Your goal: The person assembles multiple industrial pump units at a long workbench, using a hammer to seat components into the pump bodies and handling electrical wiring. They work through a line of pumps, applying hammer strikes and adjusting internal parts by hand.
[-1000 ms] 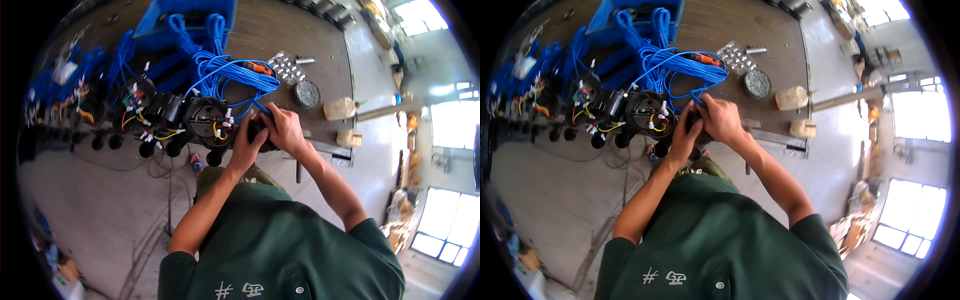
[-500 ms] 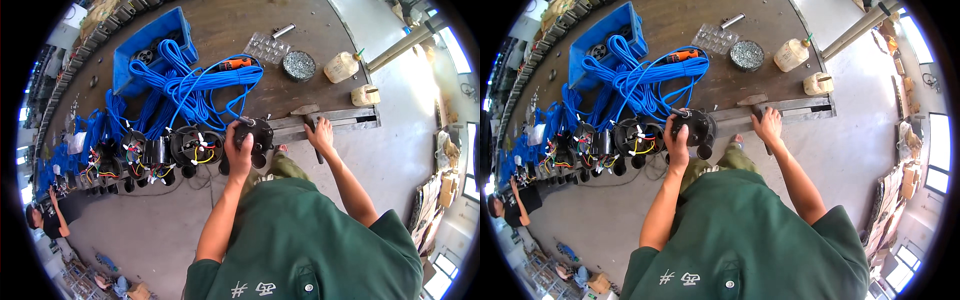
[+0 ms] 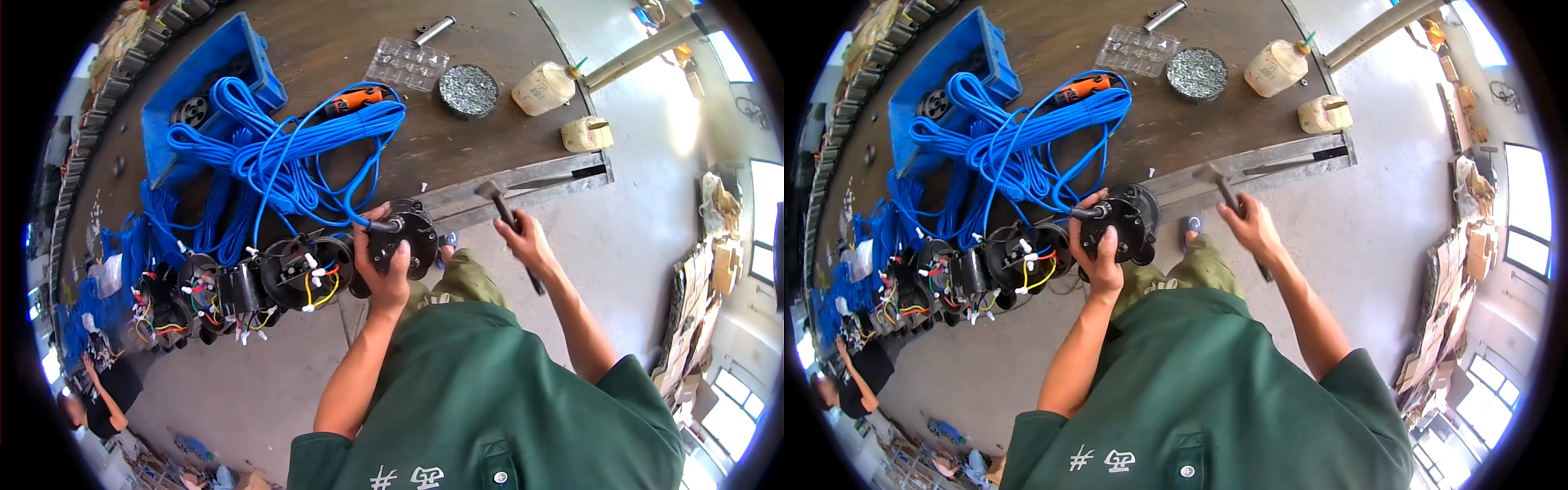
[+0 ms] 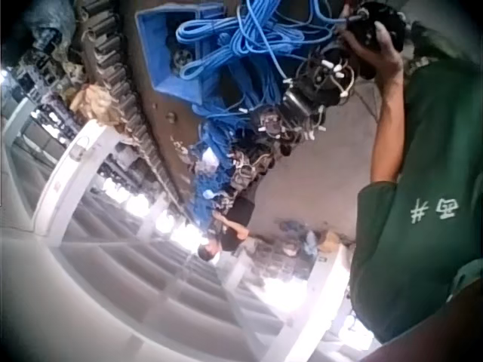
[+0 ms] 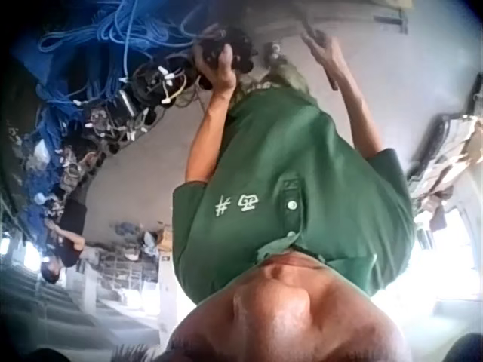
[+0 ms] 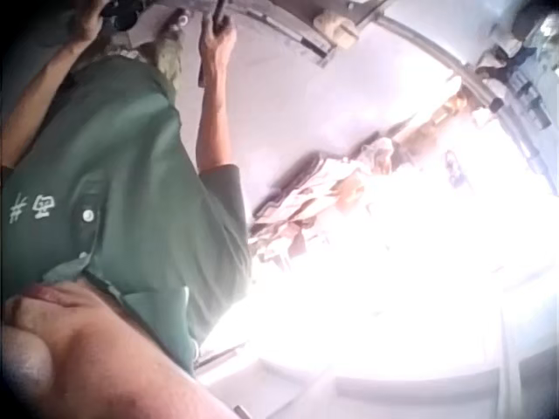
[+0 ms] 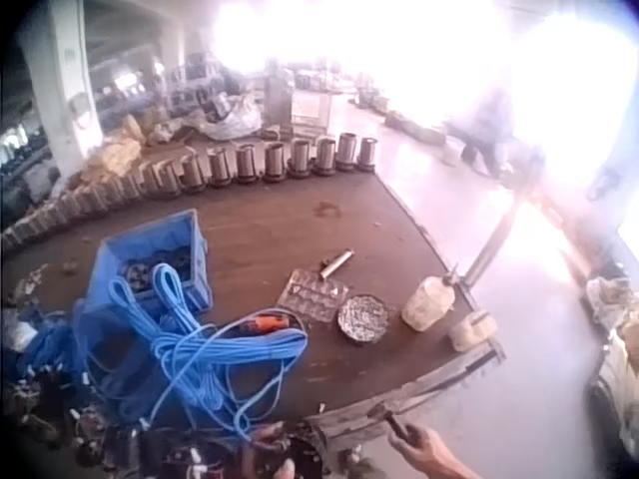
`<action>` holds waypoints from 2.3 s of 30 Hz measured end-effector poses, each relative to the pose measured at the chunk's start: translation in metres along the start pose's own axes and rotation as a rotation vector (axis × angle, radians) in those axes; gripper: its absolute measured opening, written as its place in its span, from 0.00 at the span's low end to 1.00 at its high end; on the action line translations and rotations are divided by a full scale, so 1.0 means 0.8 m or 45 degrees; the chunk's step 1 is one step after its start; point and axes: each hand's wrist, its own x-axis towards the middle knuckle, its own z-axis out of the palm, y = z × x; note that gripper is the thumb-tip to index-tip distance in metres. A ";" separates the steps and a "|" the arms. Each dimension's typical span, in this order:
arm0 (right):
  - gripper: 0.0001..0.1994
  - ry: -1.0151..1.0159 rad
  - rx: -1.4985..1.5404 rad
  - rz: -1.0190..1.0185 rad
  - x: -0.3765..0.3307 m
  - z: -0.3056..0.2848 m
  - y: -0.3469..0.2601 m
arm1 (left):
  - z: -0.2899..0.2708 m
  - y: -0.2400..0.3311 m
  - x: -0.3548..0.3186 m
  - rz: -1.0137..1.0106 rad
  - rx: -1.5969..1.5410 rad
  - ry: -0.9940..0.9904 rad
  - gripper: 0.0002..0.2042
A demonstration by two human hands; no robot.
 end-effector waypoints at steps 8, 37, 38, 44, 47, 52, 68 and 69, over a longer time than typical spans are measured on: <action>0.21 -0.150 0.146 -0.107 -0.126 -0.031 -0.110 | -0.003 0.003 0.003 -0.034 0.094 -0.017 0.27; 0.09 -0.054 -0.125 -0.918 -0.195 -0.036 -0.264 | -0.029 0.006 0.016 0.545 0.462 -0.177 0.49; 0.11 -0.098 -0.362 -0.904 -0.181 -0.022 -0.264 | -0.030 0.002 0.017 0.510 0.438 -0.185 0.49; 0.20 -0.315 -0.293 -0.311 -0.163 -0.032 -0.278 | -0.032 -0.001 0.009 0.462 0.434 -0.171 0.48; 0.19 -0.180 -0.031 -0.550 -0.193 -0.072 -0.289 | -0.033 -0.003 0.020 0.442 0.387 -0.160 0.46; 0.19 0.085 -0.372 -0.385 -0.143 -0.030 -0.181 | -0.020 -0.001 0.024 0.449 0.358 -0.166 0.47; 0.18 -0.327 -0.381 -0.499 -0.147 -0.017 -0.249 | -0.008 -0.017 0.023 0.435 0.367 -0.271 0.48; 0.19 -0.364 -0.373 -0.483 -0.147 -0.036 -0.261 | -0.005 -0.013 0.024 0.421 0.372 -0.232 0.48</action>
